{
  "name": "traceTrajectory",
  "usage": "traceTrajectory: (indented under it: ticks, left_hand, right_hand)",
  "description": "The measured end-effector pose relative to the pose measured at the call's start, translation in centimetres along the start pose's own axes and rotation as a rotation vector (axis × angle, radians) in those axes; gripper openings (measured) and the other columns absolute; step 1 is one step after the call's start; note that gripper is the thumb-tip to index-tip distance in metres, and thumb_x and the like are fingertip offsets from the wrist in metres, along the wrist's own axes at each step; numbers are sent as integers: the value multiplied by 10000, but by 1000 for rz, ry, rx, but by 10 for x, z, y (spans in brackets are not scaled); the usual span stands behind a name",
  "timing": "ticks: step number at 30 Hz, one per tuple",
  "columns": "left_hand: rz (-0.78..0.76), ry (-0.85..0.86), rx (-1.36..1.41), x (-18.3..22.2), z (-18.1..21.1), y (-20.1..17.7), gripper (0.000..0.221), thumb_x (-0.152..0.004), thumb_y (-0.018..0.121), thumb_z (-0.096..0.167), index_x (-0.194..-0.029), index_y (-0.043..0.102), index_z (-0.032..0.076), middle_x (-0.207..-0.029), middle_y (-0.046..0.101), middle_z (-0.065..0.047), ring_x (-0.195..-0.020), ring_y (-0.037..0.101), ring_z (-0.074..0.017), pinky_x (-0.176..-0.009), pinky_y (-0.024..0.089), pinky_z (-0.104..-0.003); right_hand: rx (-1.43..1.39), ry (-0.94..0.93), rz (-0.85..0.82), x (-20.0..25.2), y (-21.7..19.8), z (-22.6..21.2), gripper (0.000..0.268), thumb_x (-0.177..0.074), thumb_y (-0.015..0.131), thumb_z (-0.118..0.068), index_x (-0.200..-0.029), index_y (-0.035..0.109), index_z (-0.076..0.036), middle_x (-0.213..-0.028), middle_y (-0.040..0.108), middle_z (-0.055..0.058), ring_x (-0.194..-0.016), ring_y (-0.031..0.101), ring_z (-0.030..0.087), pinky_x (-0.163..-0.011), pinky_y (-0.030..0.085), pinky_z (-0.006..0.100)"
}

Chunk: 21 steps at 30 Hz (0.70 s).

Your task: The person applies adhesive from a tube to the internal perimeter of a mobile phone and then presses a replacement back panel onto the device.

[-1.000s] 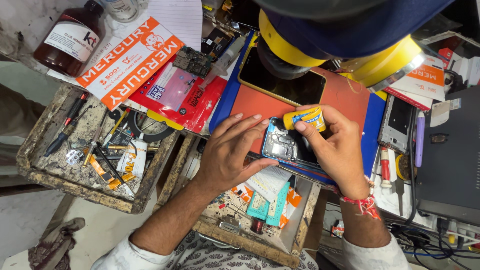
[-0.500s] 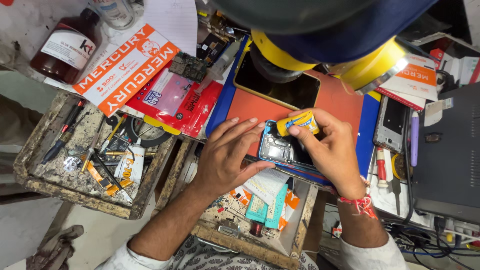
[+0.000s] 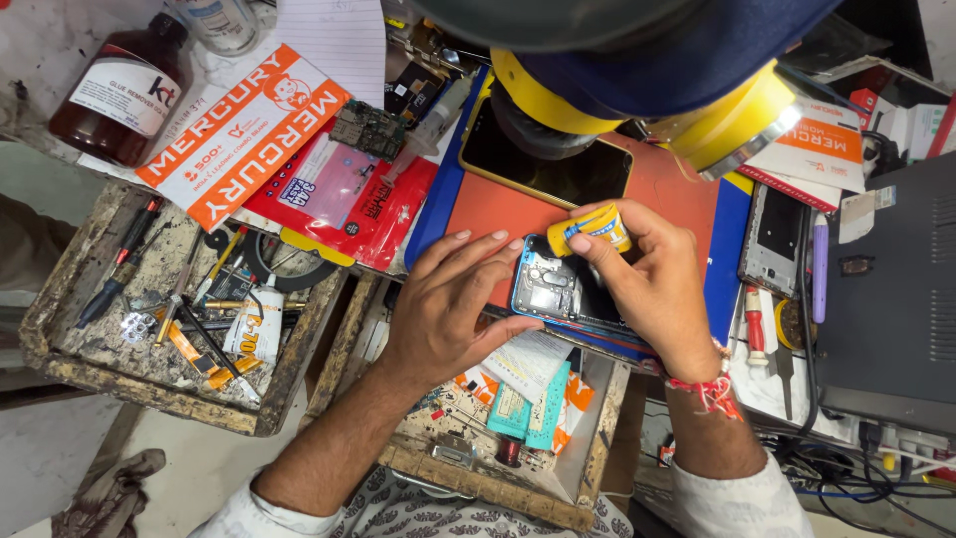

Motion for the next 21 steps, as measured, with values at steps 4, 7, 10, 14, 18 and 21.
traceTrajectory:
  ticks: [4, 7, 10, 14, 18, 21]
  left_hand:
    - [-9, -4, 0, -1, 0, 1, 707, -826, 860, 430, -1316, 555, 21, -1344, 677, -98, -1340, 590, -255, -1183, 404, -464]
    - [-12, 5, -19, 0, 0, 1, 709, -829, 862, 421, -1320, 559, 9, -1331, 680, -100, -1338, 585, -261, -1174, 403, -466]
    - [-19, -3, -11, 0, 0, 1, 709, -825, 858, 427, -1316, 563, 10, -1326, 685, -92, -1342, 585, -255, -1177, 402, -469]
    - [-13, 6, -18, 0, 0, 0, 700, -834, 861, 419, -1315, 563, 6, -1321, 689, -96, -1344, 584, -259, -1173, 405, -467]
    - [-14, 13, -30, -1, 0, 1, 686, -838, 861, 412, -1308, 566, 8, -1320, 693, -101, -1342, 584, -260, -1166, 407, -470]
    - [-13, 12, -34, 0, 0, 0, 681, -839, 861, 410, -1304, 569, 7, -1313, 694, -99, -1340, 585, -260, -1164, 405, -473]
  right_hand:
    - [3, 19, 17, -1, 1, 1, 221, -954, 735, -136, -1136, 736, -10, -973, 785, 43, -852, 681, 54, -750, 540, 218]
    - [8, 4, 22, -1, 1, 0, 222, -955, 738, -135, -1135, 732, -7, -971, 784, 42, -856, 682, 52, -753, 540, 215]
    - [-10, -3, 28, -2, 2, 1, 209, -965, 733, -133, -1126, 730, 0, -972, 781, 40, -865, 686, 51, -757, 543, 213]
    - [-54, 13, 30, -2, 3, 3, 216, -966, 735, -128, -1133, 727, 9, -973, 771, 48, -856, 667, 53, -747, 532, 216]
    - [-68, -24, 30, -3, 2, 3, 199, -982, 724, -127, -1128, 727, 8, -1011, 779, 47, -906, 694, 58, -796, 549, 215]
    - [-51, 6, 44, -2, 2, 4, 205, -972, 734, -129, -1130, 734, 3, -990, 779, 53, -875, 677, 64, -767, 538, 222]
Point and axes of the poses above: each hand's wrist, its own x-axis away from the middle knuckle, its own y-axis out of the palm, z = x × y, the point moved 3 cm from there along -x, towards the middle knuckle
